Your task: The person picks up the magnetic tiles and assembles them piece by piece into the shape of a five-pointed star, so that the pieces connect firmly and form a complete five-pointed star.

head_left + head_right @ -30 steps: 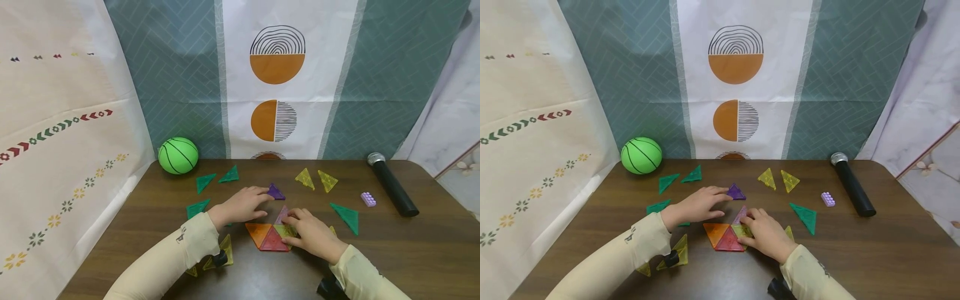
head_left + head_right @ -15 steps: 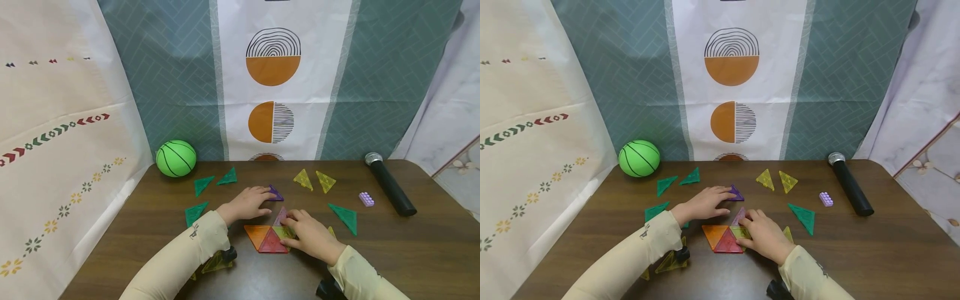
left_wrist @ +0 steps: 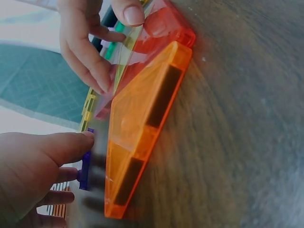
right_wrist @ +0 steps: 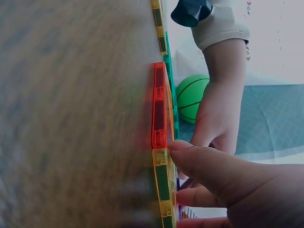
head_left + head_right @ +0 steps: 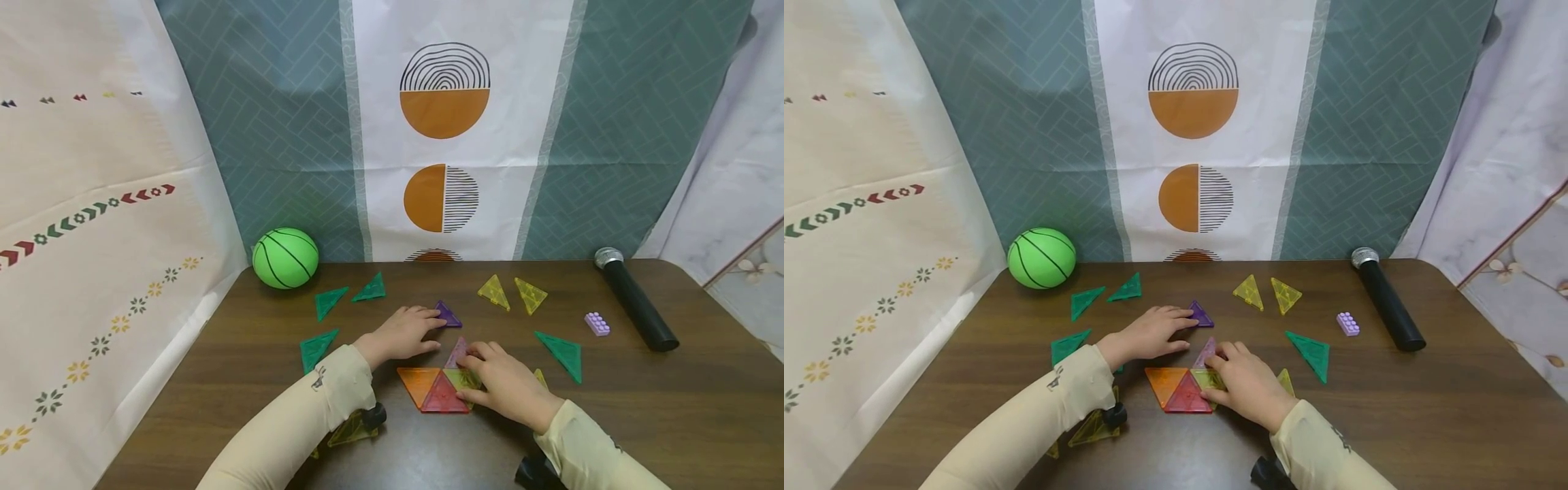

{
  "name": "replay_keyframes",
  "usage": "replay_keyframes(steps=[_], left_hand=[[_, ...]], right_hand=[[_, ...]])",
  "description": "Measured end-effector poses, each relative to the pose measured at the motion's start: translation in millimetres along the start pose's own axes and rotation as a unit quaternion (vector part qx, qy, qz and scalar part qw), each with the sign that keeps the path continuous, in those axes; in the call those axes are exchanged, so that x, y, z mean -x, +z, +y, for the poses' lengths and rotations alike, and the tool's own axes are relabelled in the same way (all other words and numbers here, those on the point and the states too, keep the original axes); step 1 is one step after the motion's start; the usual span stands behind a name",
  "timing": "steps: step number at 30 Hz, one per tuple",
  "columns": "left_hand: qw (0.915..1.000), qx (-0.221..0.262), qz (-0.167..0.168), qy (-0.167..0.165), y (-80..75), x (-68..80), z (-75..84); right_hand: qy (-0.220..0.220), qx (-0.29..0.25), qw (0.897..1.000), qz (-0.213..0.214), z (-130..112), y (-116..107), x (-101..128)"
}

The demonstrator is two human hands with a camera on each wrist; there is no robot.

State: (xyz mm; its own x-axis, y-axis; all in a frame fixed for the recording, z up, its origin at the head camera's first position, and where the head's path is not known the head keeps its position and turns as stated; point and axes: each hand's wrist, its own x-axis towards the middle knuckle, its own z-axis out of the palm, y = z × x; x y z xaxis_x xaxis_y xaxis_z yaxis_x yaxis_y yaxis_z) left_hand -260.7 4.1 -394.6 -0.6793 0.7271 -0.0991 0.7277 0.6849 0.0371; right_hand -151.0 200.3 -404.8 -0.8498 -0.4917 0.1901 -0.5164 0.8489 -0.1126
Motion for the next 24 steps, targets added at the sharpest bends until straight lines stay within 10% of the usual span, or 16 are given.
replay_keyframes(steps=[24], left_hand=[[0.9999,-0.010,0.014,-0.002,0.6,17.4,-5.0]], right_hand=[[-0.002,-0.001,1.000,0.004,-1.3,-1.3,0.6]])
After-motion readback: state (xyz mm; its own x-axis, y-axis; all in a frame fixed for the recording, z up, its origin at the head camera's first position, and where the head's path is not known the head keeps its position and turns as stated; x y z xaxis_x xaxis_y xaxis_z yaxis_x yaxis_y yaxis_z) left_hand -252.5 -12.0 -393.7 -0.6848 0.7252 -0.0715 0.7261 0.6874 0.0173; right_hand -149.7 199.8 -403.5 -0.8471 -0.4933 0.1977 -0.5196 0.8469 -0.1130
